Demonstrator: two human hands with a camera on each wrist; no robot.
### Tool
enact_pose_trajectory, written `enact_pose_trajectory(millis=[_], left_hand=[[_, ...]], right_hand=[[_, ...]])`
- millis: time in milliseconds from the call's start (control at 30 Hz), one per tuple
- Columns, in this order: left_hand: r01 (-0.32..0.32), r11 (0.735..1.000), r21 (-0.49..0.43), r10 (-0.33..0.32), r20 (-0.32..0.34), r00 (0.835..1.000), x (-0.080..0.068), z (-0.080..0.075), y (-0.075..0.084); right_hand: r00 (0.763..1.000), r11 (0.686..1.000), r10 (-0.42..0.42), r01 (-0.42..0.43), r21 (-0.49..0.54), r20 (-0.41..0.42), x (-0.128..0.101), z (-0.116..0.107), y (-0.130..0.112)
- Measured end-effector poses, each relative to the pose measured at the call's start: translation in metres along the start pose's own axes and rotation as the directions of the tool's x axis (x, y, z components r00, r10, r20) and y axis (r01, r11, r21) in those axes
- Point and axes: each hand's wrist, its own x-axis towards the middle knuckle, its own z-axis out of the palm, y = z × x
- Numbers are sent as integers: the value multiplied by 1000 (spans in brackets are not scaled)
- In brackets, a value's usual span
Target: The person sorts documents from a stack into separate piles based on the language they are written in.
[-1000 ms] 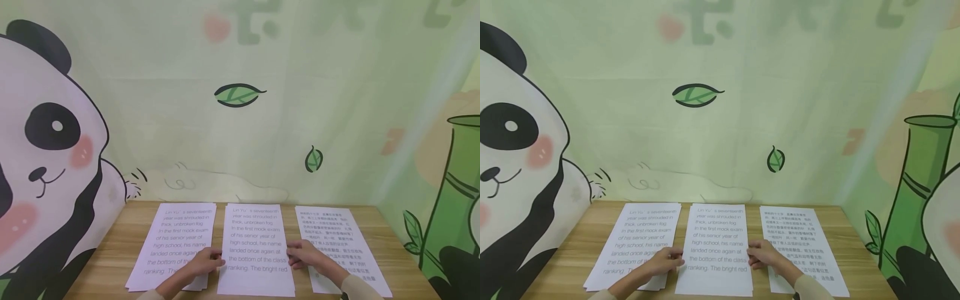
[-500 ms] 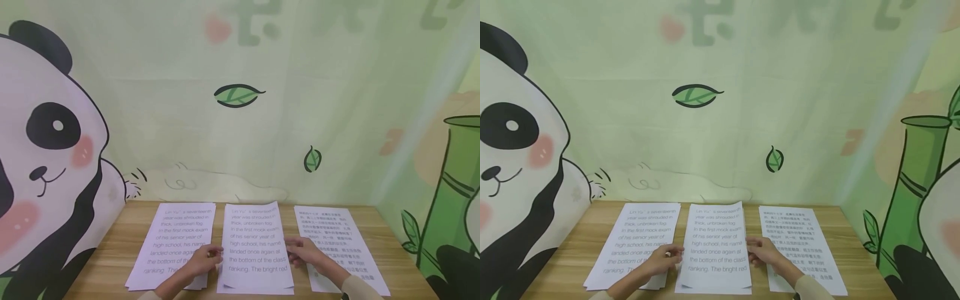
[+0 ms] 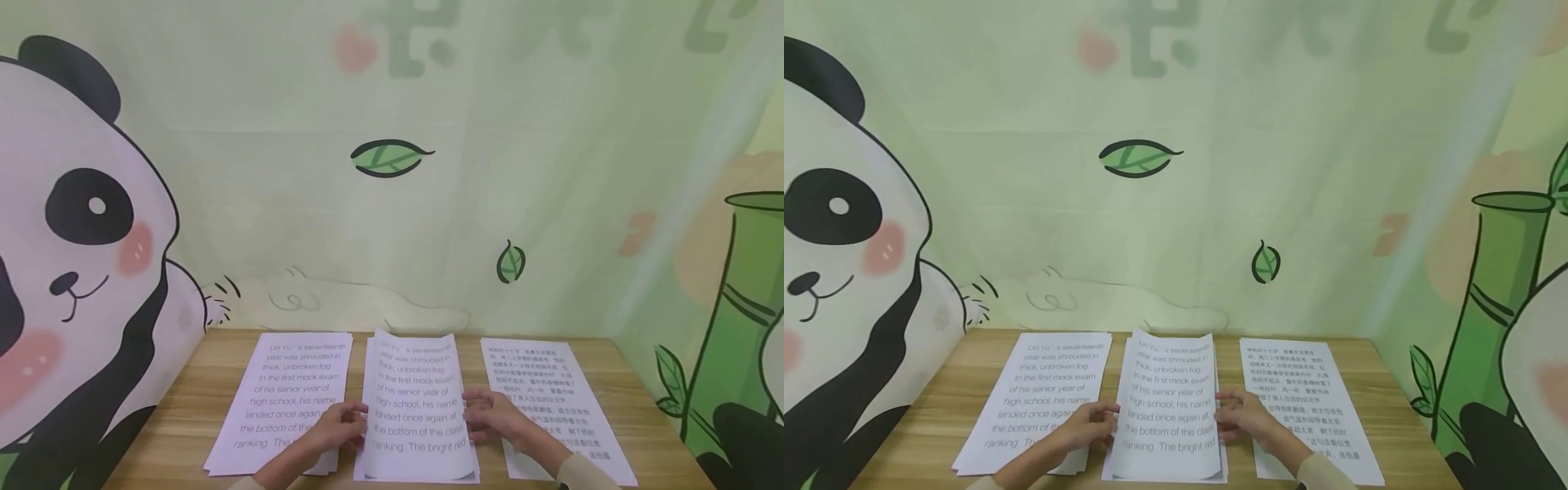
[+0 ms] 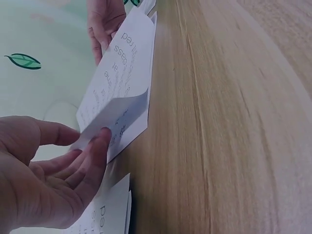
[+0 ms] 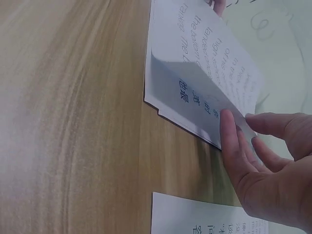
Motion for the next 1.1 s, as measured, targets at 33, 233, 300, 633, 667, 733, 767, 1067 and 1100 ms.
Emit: enact_pose_trajectory(millis=[33,233,300,633,667,733,767,1067,1100], left_hand=[[7,1000,-8,-7,5,1000,0,0,-1],[39,999,-34,-38,27,999,3,3,-6],[41,998,-39,-40,27,999,3,3,-7],[38,998,-46,-37,8,999,3,5,-9],[40,998,-47,-39,5,999,2,5,-8],[50,998,-43,-51,-5,999,1,3,-8],[54,998,-45,-55,-12,998,1,2,-8],[104,994,-22,-105,-101,989,3,-12,-8],[105,994,-18,-107,-111,988,2,-14,-9]], right_hand=[[1000,1000,6,-6,-4,-2,0,0,0],[996,995,72,-75,-69,-49,1,4,3],[993,991,93,-99,-88,-71,2,5,3],[988,989,121,-129,-76,-99,2,7,1],[988,989,125,-132,-66,-95,2,6,1],[987,990,129,-133,-44,-91,1,7,2],[988,991,127,-130,-35,-88,1,7,3],[996,997,55,-58,-41,-77,-4,18,0],[997,998,45,-47,-41,-69,-4,20,-1]])
